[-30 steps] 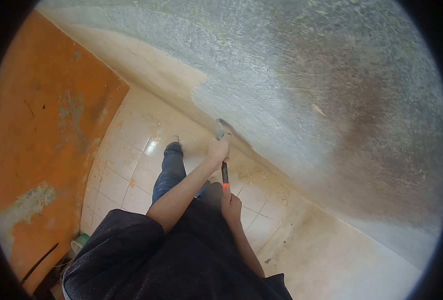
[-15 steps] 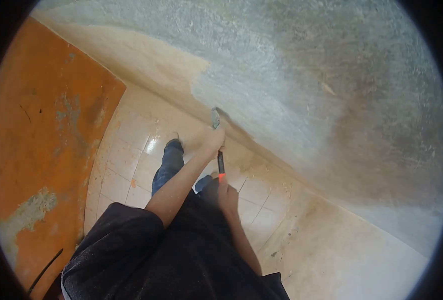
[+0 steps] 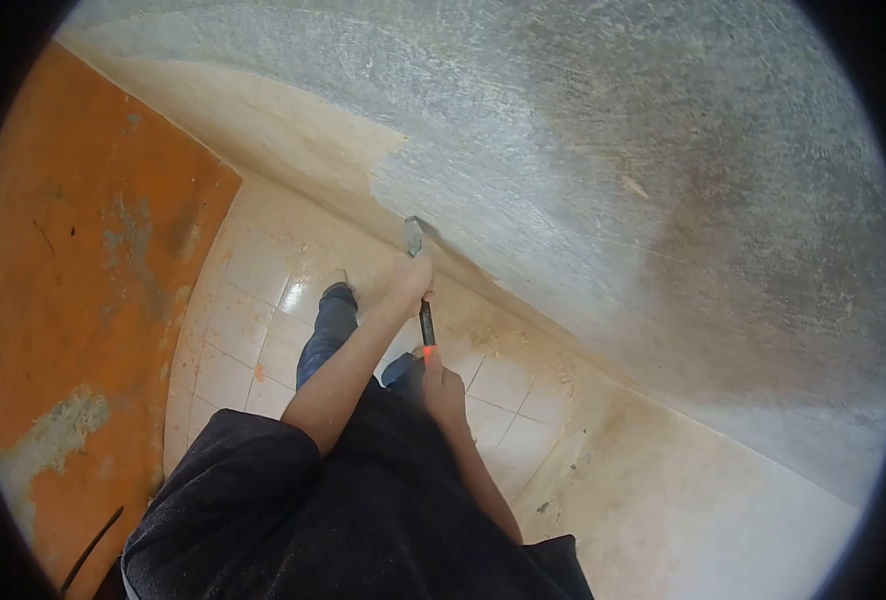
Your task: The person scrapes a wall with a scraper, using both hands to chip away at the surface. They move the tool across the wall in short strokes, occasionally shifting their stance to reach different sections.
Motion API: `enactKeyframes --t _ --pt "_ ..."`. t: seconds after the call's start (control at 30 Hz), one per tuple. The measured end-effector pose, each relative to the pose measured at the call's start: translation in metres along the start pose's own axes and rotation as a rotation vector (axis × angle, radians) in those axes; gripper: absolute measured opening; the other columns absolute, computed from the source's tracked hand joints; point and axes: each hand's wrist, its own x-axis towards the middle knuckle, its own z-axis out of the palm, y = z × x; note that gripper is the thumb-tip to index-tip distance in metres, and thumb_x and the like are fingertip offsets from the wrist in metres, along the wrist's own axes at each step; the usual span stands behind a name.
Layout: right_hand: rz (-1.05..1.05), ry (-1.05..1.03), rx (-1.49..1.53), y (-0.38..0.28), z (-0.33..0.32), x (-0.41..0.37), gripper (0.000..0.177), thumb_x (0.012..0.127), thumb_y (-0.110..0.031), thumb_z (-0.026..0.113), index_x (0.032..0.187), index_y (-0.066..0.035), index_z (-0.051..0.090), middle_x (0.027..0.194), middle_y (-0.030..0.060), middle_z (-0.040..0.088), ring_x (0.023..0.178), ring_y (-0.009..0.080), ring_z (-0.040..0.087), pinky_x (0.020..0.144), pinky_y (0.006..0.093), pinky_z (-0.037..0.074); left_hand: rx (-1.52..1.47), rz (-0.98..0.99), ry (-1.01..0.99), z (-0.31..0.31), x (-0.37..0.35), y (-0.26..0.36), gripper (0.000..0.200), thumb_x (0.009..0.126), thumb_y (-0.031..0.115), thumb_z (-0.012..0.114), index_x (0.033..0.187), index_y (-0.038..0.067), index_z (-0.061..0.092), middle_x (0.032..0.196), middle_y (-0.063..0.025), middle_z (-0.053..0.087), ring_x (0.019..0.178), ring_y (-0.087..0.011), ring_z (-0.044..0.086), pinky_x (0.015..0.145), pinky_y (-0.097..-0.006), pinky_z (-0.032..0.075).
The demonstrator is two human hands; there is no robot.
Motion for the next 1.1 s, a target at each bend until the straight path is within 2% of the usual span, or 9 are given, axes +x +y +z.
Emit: enactKeyframes --t 0.1,0.3,0.5,0.57,0.67,0.77,0.8,1.0,1.1 --pt "-0.036 0.092 0.021 -0.005 -0.011 -0.013 0.067 0.101 -0.056 0.037 0.053 -0.009 0.043 0.05 0.0 0.041 0.044 0.0112 0.041 0.043 0.029 0.034 0.059 0.069 0.017 0.003 -0.002 -0.019 0.038 0.09 0.033 0.055 0.071 0.0 0.055 0.056 -0.0055 0.051 0.044 -0.0174 0.052 0.038 -0.0345 0.039" --pt "-0.104 0.071 -0.034 -0.024 -0.013 -0.007 0.069 0.101 -0.057 0.036 0.054 -0.007 0.046 0.05 0.0013 0.043 0.046 0.0131 0.042 0.045 0.0314 0.035 0.113 -0.034 0.111 0.003 0.009 -0.008 0.037 0.091 0.034 0.055 0.071 0.002 0.055 0.055 -0.0045 0.051 0.044 -0.018 0.051 0.038 -0.0345 0.04" --pt "-0.021 0.067 -0.07 -0.032 -0.033 -0.021 0.072 0.1 -0.058 0.036 0.056 -0.003 0.049 0.051 0.0032 0.045 0.049 0.0144 0.044 0.05 0.0333 0.037 0.029 -0.005 -0.024 0.011 -0.006 -0.008 0.04 0.092 0.037 0.055 0.069 0.004 0.053 0.054 -0.003 0.048 0.042 -0.0172 0.049 0.038 -0.0338 0.04" --pt "-0.027 0.057 -0.06 -0.029 -0.016 -0.011 0.073 0.1 -0.059 0.036 0.055 -0.003 0.049 0.051 0.0033 0.045 0.05 0.0144 0.045 0.05 0.0333 0.037 -0.062 -0.028 -0.038 -0.007 0.007 0.004 0.037 0.097 0.037 0.05 0.07 0.015 0.041 0.052 0.0037 0.036 0.04 -0.0097 0.035 0.036 -0.028 0.031" --pt "-0.03 0.075 -0.092 -0.024 -0.021 -0.01 0.073 0.1 -0.059 0.036 0.056 -0.003 0.05 0.052 0.004 0.046 0.051 0.015 0.046 0.051 0.0339 0.038 0.059 -0.036 0.076 0.004 0.003 0.0 0.039 0.097 0.042 0.051 0.069 0.016 0.041 0.051 0.0036 0.034 0.04 -0.0097 0.034 0.036 -0.0273 0.03" --pt "-0.037 0.087 -0.123 -0.033 -0.035 -0.019 0.073 0.1 -0.059 0.036 0.057 -0.002 0.051 0.053 0.0055 0.048 0.053 0.0163 0.048 0.053 0.0352 0.039 0.03 -0.051 -0.025 0.018 -0.016 -0.006 0.039 0.097 0.042 0.05 0.07 0.015 0.041 0.051 0.0028 0.033 0.04 -0.0109 0.034 0.036 -0.0281 0.03" --pt "-0.039 0.053 -0.113 -0.036 -0.037 -0.02 0.072 0.099 -0.059 0.037 0.058 -0.002 0.051 0.054 0.0062 0.049 0.054 0.0171 0.049 0.053 0.0359 0.039 0.319 0.047 0.108 0.012 -0.011 0.003 0.04 0.092 0.036 0.053 0.067 0.004 0.053 0.052 -0.0034 0.047 0.041 -0.0174 0.048 0.037 -0.0331 0.037" --pt "-0.088 0.101 -0.132 -0.028 -0.03 -0.015 0.071 0.1 -0.057 0.037 0.058 -0.002 0.053 0.052 0.0083 0.048 0.052 0.0199 0.049 0.053 0.0378 0.039 -0.006 -0.043 0.03 0.006 0.005 -0.004 0.039 0.097 0.041 0.048 0.069 0.015 0.044 0.053 0.0002 0.037 0.042 -0.0129 0.037 0.038 -0.0295 0.031" --pt "-0.005 0.021 -0.07 -0.049 -0.035 -0.018 0.071 0.1 -0.056 0.038 0.063 0.002 0.054 0.054 0.0107 0.05 0.054 0.0223 0.051 0.054 0.0391 0.04 0.253 -0.017 0.076 0.006 -0.001 0.004 0.038 0.097 0.038 0.045 0.069 0.013 0.045 0.056 -0.0012 0.039 0.044 -0.0143 0.039 0.039 -0.0319 0.032"
